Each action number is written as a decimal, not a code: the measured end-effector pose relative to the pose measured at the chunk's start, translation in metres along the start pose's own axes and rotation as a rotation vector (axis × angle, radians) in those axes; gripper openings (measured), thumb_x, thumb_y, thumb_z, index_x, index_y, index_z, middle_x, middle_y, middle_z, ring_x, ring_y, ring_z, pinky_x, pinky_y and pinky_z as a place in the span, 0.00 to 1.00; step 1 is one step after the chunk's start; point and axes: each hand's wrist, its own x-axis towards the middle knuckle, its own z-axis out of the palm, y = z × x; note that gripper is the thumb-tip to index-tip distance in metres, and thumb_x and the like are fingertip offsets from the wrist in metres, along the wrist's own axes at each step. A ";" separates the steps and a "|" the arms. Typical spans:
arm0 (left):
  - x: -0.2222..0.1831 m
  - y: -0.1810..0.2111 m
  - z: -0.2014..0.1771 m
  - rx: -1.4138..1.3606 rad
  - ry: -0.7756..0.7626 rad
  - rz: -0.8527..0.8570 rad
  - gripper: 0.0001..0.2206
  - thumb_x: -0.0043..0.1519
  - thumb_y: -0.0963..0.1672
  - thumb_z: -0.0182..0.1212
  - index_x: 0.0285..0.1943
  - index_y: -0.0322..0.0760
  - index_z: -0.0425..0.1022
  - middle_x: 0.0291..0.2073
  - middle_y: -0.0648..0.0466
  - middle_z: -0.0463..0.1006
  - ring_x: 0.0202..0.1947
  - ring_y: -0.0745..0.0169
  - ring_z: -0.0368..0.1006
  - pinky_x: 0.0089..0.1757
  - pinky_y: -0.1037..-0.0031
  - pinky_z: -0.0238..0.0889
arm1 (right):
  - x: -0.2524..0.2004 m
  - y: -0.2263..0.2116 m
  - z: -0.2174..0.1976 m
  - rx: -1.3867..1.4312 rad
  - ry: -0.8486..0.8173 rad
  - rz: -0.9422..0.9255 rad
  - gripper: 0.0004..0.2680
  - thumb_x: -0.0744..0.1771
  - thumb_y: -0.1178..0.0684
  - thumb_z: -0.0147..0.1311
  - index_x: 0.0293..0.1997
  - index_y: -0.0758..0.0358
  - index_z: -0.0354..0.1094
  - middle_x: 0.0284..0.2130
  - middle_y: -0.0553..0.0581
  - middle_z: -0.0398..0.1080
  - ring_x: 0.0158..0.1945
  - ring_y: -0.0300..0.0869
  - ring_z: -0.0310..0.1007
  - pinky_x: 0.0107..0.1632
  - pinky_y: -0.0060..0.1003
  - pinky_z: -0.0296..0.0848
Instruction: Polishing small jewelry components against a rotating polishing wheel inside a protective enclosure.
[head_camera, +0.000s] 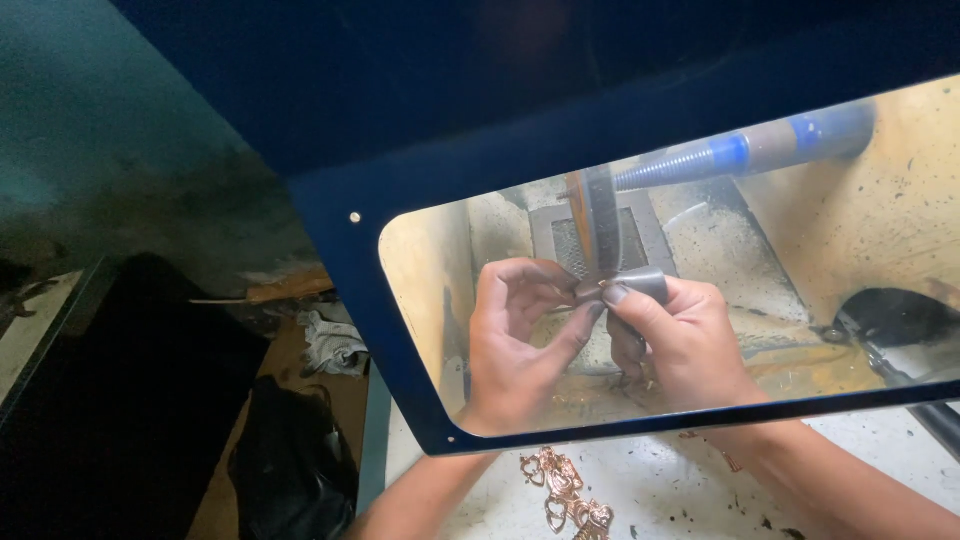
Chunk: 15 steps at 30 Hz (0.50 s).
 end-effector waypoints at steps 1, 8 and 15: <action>0.001 0.001 0.001 -0.001 -0.001 -0.002 0.18 0.56 0.42 0.73 0.48 0.39 0.65 0.40 0.52 0.77 0.40 0.61 0.79 0.47 0.61 0.79 | 0.001 0.002 0.001 -0.001 0.002 0.002 0.13 0.68 0.58 0.53 0.20 0.70 0.70 0.08 0.60 0.60 0.13 0.42 0.61 0.18 0.37 0.65; 0.007 -0.008 0.001 -0.011 0.021 -0.144 0.18 0.57 0.42 0.71 0.49 0.38 0.64 0.39 0.54 0.75 0.39 0.67 0.76 0.49 0.64 0.78 | 0.008 0.000 0.012 0.091 0.154 0.214 0.14 0.68 0.59 0.54 0.17 0.63 0.63 0.09 0.51 0.51 0.14 0.34 0.46 0.17 0.31 0.53; 0.010 -0.017 0.002 -0.020 0.024 -0.214 0.18 0.58 0.41 0.68 0.51 0.36 0.62 0.39 0.52 0.73 0.39 0.65 0.76 0.50 0.64 0.78 | 0.015 0.002 0.017 0.105 0.194 0.263 0.15 0.69 0.56 0.54 0.18 0.58 0.60 0.10 0.48 0.51 0.13 0.31 0.44 0.17 0.29 0.51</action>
